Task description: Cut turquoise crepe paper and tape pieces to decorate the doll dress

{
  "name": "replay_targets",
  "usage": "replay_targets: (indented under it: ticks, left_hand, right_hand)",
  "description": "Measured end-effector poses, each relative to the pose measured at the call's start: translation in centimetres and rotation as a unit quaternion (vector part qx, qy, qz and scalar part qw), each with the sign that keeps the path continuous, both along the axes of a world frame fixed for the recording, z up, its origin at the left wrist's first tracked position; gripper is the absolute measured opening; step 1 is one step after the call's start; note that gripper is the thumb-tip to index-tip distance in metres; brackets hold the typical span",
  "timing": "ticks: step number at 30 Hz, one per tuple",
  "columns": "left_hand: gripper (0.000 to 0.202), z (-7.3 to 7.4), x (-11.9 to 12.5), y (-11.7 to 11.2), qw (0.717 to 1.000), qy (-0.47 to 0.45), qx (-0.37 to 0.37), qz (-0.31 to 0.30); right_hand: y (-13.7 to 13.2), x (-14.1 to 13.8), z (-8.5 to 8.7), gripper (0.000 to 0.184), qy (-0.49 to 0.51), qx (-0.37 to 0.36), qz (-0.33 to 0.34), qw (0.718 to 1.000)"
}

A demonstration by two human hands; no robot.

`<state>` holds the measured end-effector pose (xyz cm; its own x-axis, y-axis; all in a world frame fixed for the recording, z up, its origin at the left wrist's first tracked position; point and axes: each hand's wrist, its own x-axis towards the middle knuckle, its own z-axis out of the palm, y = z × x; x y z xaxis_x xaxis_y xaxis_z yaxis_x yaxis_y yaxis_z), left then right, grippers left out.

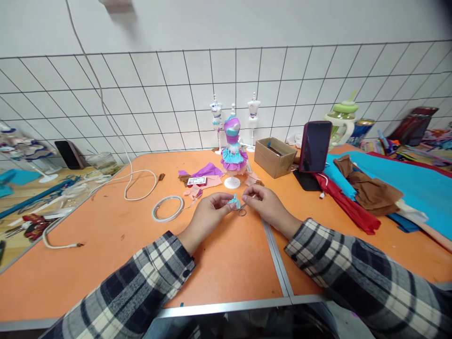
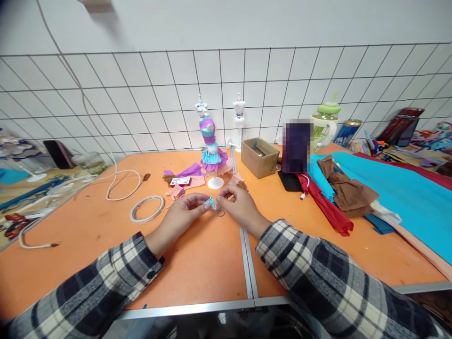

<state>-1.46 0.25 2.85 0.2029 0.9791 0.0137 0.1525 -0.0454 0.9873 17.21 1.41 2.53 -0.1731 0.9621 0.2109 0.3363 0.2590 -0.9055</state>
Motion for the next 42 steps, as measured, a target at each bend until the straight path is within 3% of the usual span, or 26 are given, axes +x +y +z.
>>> replay_targets:
  ticks: [3,8,14,23,30,36,42]
  left_hand:
    - [0.03,-0.1,0.1,0.0,1.0,-0.015,0.007,0.007]
    - [0.028,0.0,0.3,-0.3,1.0,-0.015,0.021,0.01]
    - [0.029,0.2,-0.1,-0.2,1.0,0.002,0.025,0.003]
    - [0.031,0.5,0.1,-0.4,0.999,0.017,0.047,0.005]
    - [0.065,0.6,0.7,-0.8,0.999,-0.049,-0.017,0.008]
    - [0.059,0.8,1.4,-1.2,0.999,-0.009,0.001,0.034]
    - [0.057,-0.1,1.0,-0.7,0.998,0.029,0.056,0.006]
  right_hand:
    - [-0.2,-0.1,0.1,0.019,0.019,-0.008,0.02,1.0]
    - [-0.7,-0.5,0.2,0.026,0.096,-0.139,0.061,0.984]
    - [-0.6,-0.3,0.2,0.023,0.125,-0.192,0.088,0.969]
    - [-0.6,-0.4,0.3,0.026,0.114,-0.144,0.04,0.982]
    - [-0.7,-0.7,0.4,0.03,0.162,-0.127,0.034,0.978]
    - [-1.0,-1.2,0.8,0.029,0.184,-0.11,0.055,0.975]
    - [-0.7,-0.8,0.1,0.028,0.155,-0.053,0.039,0.986]
